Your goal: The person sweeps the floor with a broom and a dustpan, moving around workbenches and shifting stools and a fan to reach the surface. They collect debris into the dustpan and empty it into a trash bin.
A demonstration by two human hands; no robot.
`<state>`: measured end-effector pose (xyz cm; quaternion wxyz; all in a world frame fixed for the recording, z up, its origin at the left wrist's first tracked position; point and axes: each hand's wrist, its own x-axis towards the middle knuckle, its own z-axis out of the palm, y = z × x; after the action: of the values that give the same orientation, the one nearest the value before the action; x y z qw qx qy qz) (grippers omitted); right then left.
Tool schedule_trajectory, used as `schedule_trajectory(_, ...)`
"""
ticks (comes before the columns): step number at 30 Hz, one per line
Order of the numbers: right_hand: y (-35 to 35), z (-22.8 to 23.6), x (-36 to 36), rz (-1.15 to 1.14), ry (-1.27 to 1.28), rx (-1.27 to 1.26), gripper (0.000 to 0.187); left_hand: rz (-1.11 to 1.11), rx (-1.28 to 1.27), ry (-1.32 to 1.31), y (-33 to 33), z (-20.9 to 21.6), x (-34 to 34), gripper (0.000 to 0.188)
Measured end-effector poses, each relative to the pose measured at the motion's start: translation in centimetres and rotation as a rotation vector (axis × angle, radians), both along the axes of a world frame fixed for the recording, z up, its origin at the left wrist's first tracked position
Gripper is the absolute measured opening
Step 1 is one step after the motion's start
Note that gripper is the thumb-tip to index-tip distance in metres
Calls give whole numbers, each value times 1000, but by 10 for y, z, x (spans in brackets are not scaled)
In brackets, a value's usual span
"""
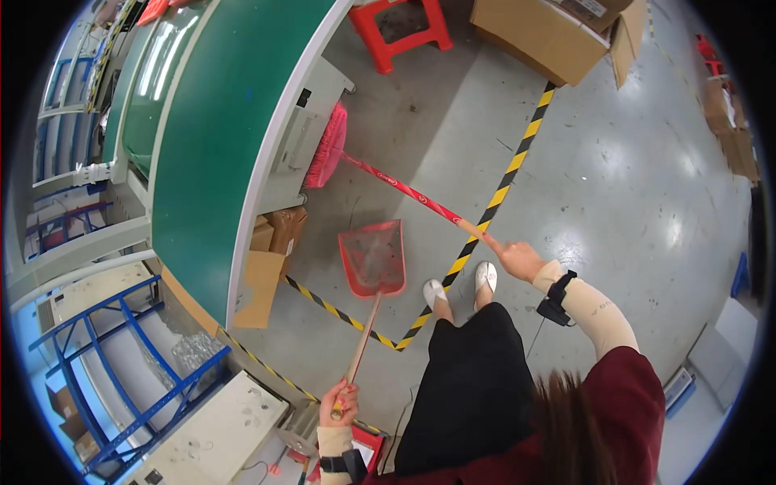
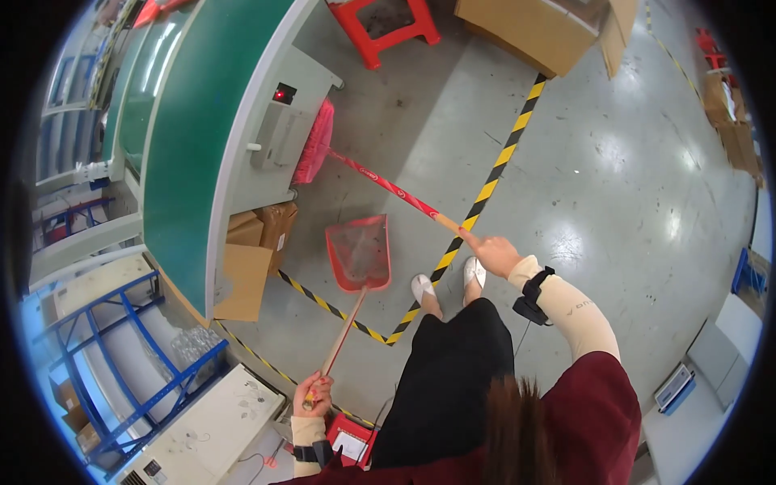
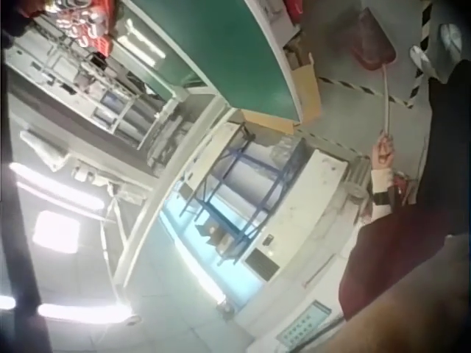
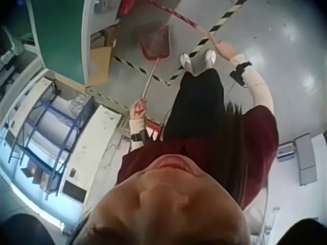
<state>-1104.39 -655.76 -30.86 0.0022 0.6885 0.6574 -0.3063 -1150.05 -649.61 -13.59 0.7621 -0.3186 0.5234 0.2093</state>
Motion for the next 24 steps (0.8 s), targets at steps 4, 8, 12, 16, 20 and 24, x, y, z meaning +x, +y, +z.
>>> schedule_trajectory(4, 54, -56, -2, 6, 43, 30, 61, 43, -21, 71, 1, -4, 9, 8)
schedule_trajectory(8, 126, -114, -12, 71, 9, 27, 64, 14, 27, 86, 8, -15, 20, 5)
schedule_trajectory(12, 133, -141, -21, -77, 63, 59, 67, 40, 43, 178, 16, -21, 28, 10)
schedule_trajectory(16, 20, -92, -5, -190, 26, -193, 70, 9, -9, 79, 28, -17, 31, 9)
schedule_trajectory(20, -95, 8, 14, -281, 44, -312, 63, -55, -28, 47, 35, -12, 34, 11)
schedule_trajectory(24, -111, 69, 32, -296, -14, -270, 58, -83, 10, 4, 37, -10, 41, 12)
